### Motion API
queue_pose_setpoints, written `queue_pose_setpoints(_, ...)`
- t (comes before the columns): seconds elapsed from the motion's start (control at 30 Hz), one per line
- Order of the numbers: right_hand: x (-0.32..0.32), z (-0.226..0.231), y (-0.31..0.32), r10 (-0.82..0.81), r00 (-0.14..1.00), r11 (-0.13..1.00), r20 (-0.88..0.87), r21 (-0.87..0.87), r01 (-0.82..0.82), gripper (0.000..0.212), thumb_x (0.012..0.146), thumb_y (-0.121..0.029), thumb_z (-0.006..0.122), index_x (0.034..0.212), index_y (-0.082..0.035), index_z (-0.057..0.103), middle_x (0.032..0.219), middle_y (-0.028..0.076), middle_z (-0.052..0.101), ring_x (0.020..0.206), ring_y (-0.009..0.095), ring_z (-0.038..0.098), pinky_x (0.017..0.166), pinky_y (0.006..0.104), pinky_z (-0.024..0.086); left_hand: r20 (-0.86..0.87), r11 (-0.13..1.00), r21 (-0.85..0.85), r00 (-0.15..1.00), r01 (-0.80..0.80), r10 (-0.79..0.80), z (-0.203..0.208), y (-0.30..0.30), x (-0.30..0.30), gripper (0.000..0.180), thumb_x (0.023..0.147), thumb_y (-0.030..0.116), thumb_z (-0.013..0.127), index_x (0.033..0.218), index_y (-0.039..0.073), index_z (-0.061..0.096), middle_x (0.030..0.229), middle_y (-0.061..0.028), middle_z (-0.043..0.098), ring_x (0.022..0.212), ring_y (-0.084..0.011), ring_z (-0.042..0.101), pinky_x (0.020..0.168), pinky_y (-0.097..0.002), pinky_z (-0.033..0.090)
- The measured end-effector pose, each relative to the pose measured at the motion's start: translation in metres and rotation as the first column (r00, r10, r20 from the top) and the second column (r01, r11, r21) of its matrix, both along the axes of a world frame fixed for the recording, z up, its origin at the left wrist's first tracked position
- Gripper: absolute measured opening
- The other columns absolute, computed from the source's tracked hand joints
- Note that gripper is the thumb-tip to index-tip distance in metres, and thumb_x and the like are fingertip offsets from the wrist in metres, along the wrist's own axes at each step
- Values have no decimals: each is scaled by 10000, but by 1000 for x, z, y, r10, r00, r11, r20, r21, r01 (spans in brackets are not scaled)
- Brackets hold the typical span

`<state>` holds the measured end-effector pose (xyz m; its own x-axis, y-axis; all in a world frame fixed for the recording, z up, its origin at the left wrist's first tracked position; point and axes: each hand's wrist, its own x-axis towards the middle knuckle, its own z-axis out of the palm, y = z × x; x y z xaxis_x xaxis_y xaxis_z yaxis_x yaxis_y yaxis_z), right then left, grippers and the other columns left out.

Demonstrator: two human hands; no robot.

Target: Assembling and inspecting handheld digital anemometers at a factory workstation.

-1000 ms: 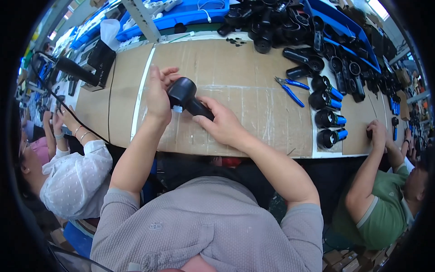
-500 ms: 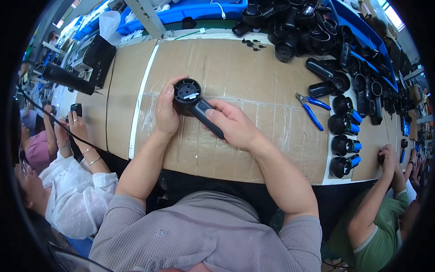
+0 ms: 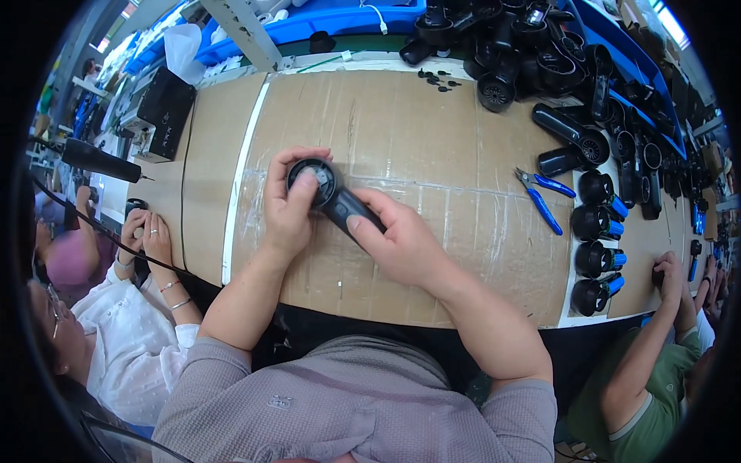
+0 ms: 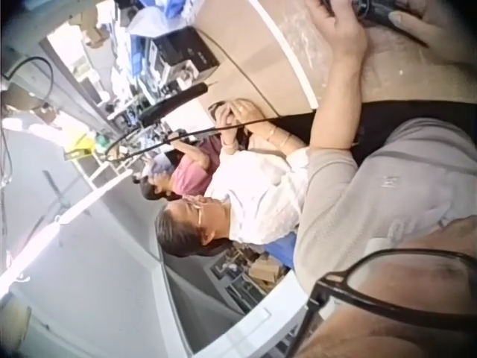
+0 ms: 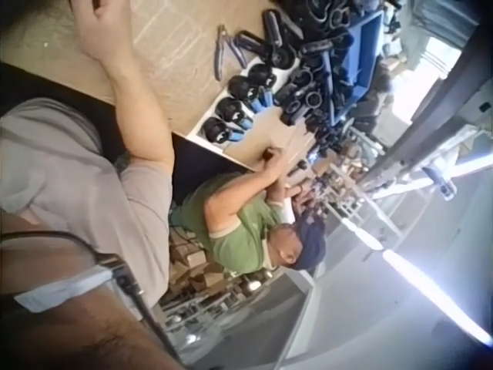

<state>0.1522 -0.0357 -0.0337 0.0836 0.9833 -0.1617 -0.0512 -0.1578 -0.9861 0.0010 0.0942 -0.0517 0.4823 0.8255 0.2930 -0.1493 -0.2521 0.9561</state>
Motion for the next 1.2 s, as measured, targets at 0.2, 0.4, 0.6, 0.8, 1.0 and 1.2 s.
queue_pose_setpoints(0.2,1,3,0,14,998,1000,66,-25,-12,430,1011,-55,548,1433,27,561,1219,105,675,1014,149,602,907,251,479,50,986,-152,997,63,-56,2,1,-1,250,1045,130,475,1247,35,587,1220,-139,674,1034,-188,621,945,-305,514)
queue_pose_setpoints(0.4,-3,-4,1,-68,997,996,31,63,66,355,991,-86,580,1331,-1,632,1012,74,708,791,133,591,719,251,478,51,984,-167,998,57,-49,1,0,0,246,1046,131,480,1239,34,598,1202,-136,680,1029,-185,623,935,-301,516)
queue_pose_setpoints(0.6,1,-6,1,-45,999,999,-9,26,45,379,993,-76,575,1360,14,614,1052,83,704,838,132,597,756,243,482,14,994,-98,999,49,-47,5,0,-1,285,1069,167,436,1248,22,605,1174,-139,686,1012,-184,635,933,-298,521)
queue_pose_setpoints(0.8,8,-3,1,-3,991,1000,-136,-29,-1,410,1011,-65,551,1410,24,579,1120,97,697,924,131,622,820,230,502,-1,994,-85,998,68,-69,8,0,-1,415,1097,266,343,1303,10,596,1192,-162,685,1050,-212,647,954,-320,529)
queue_pose_setpoints(1.0,11,2,3,-31,962,998,-272,-67,13,400,1016,-84,547,1400,23,580,1030,103,711,831,121,636,732,211,514,-59,996,-65,996,69,-73,7,1,0,528,1116,346,277,1401,8,566,1243,-182,677,1108,-240,659,974,-343,543)
queue_pose_setpoints(1.2,12,3,4,-87,923,994,-376,-96,55,394,1023,-114,541,1390,24,578,995,128,709,796,130,644,706,212,526,-24,995,-61,997,75,-76,3,-2,0,506,1135,303,314,1469,-12,527,1258,-169,671,1131,-235,659,1021,-329,508)
